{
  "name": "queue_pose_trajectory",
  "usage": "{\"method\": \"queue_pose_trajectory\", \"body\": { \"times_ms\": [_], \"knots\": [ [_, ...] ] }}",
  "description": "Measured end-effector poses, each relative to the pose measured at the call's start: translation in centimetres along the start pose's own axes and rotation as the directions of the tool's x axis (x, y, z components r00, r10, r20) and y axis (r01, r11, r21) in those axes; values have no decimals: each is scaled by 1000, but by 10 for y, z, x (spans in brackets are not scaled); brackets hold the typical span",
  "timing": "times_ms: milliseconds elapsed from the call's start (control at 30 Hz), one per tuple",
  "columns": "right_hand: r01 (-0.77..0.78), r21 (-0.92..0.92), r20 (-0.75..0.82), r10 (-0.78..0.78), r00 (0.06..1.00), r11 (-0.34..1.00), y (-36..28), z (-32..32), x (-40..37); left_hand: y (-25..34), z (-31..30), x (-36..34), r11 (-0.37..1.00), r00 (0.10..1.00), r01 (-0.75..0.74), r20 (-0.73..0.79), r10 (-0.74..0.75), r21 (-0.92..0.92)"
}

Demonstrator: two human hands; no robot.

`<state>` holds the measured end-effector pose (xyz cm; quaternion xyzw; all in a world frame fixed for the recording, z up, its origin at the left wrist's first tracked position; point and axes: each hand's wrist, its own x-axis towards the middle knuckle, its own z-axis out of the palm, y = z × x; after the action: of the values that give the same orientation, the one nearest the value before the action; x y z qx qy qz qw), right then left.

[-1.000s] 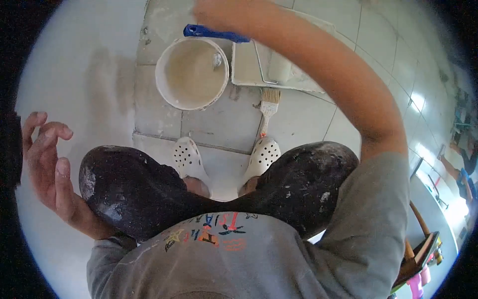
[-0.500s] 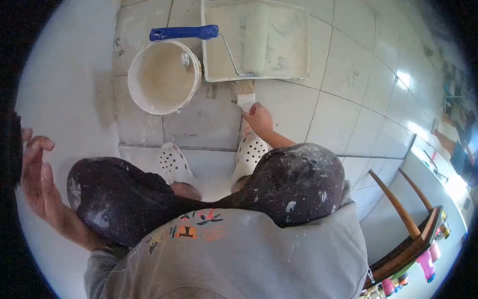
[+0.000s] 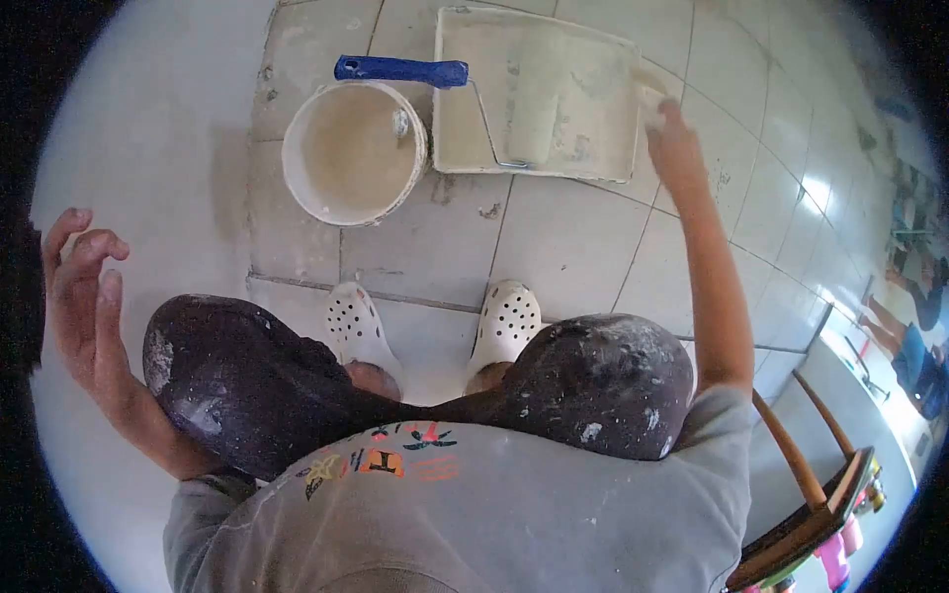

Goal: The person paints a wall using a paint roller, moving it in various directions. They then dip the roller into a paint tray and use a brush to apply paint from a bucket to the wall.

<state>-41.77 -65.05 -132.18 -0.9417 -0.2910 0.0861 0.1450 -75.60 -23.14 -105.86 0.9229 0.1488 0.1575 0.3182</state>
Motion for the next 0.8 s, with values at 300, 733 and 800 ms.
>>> {"method": "queue_pose_trajectory", "body": {
  "times_ms": [300, 733, 800],
  "knots": [
    [-240, 109, 77, 232, 970, 965, 34, 37, 101, -5, -20, -11, 996, 999, -13, 40, 9, 93],
    [-156, 83, 448, 103, 888, 984, 43, 28, 49, -5, -21, -3, 982, 998, 20, 52, -30, 186],
    [-524, 167, 507, 384, 772, 835, 28, 25, 22, -21, -35, -5, 983, 999, 12, 44, -21, 185]
  ]
}}
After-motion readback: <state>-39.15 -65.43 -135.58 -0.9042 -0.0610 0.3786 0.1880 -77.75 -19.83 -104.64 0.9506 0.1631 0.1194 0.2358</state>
